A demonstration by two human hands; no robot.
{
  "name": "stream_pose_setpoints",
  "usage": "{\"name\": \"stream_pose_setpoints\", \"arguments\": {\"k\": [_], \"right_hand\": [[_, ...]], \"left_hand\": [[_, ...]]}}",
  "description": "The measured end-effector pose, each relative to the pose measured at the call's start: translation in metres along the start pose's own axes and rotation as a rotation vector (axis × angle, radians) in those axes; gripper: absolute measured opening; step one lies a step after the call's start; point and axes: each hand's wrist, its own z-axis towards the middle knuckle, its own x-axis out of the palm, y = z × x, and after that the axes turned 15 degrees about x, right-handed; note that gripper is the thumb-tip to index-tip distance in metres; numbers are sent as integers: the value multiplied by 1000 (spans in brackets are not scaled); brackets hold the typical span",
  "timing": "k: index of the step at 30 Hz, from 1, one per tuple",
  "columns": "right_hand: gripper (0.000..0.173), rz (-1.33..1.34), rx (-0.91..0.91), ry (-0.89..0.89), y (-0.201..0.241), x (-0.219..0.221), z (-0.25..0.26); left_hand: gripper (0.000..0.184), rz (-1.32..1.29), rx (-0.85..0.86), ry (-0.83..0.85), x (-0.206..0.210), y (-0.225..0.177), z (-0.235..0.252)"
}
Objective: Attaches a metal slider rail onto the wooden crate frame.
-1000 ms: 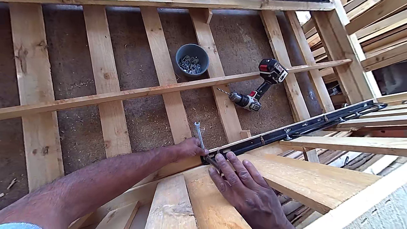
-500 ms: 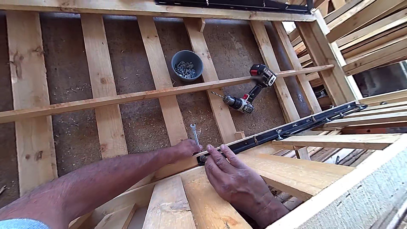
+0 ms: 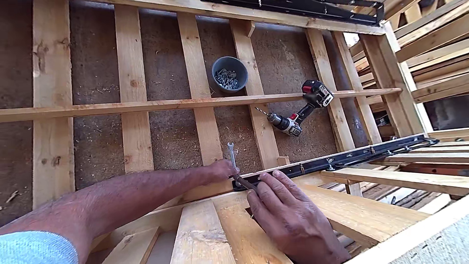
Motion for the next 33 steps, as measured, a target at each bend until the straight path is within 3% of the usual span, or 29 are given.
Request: {"name": "stream_pose_setpoints", "arguments": {"k": [5,25,28,33], "right_hand": [[26,-85,106,91,7,2,0],[30,-43,-26,236,1,20,1],[45,-31,8,179,3,27,-1],[46,24,116,69,8,40,-7]], "left_hand": [[34,13,14,-2,1,-2,1],[37,-2,13,12,0,-1,0],[37,-2,8,12,1,-2,-2],[36,-25,16,7,1,2,1]]}}
